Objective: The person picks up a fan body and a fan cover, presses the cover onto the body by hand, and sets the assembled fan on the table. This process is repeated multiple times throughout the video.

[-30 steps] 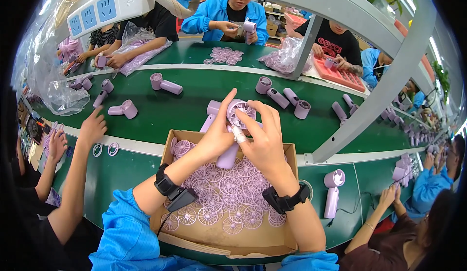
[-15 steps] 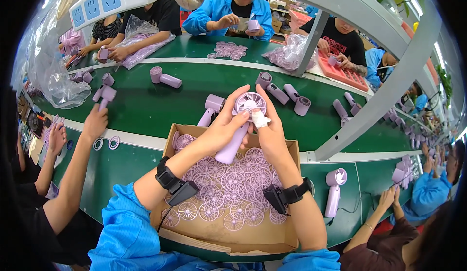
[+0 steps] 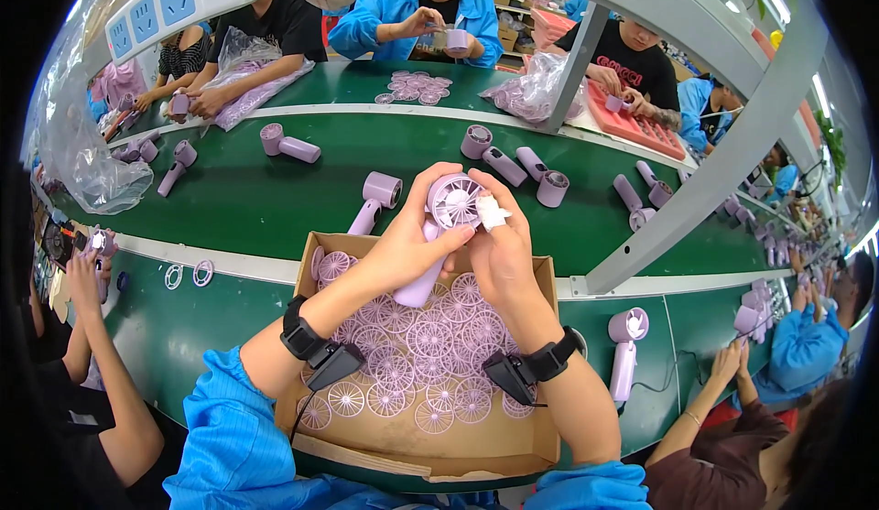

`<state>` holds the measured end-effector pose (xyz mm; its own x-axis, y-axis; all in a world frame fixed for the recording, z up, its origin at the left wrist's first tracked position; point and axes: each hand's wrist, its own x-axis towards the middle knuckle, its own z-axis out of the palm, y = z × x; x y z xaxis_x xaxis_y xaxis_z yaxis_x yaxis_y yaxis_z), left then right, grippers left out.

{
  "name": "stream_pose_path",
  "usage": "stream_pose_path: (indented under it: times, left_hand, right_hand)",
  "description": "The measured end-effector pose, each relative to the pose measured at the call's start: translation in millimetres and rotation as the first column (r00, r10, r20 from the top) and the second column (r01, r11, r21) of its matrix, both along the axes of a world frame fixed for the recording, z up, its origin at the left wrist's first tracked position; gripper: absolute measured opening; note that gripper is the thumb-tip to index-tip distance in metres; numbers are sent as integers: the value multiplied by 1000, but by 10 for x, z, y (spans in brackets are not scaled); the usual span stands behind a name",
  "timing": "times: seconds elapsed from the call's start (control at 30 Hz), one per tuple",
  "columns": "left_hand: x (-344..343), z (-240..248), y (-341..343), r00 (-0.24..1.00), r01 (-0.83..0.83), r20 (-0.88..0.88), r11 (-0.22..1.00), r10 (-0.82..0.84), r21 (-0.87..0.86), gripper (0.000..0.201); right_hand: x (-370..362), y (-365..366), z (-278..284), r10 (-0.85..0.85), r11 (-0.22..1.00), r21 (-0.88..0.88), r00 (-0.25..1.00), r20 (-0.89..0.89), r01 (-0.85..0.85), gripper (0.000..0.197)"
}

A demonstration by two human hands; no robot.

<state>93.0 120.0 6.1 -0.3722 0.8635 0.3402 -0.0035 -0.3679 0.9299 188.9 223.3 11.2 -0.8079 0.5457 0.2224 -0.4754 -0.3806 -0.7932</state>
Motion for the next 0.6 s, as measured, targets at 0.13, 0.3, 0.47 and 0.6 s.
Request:
stream_pose_path:
  times: [0.13, 0.3, 0.47, 0.6]
  left_hand:
    - [0, 18, 0, 1000, -12, -5, 1000, 12, -26, 65]
    - [-85, 21, 1, 999, 34, -28, 998, -35, -61, 67]
    - [-74, 23, -5, 996, 87, 16, 994, -86, -59, 68]
    - [-77, -24, 9, 987, 85, 140, 995, -78, -48, 70]
  right_hand:
    - [-11, -13, -41, -13, 1000, -5, 1000, -10, 13, 32]
    - [-9, 30, -60, 37, 999, -31, 999, -4, -37, 30]
    - [-3, 79, -6, 14, 995, 99, 999, 29, -17, 29]
    - [-46, 5, 23, -210, 925, 350, 967, 144, 149, 29]
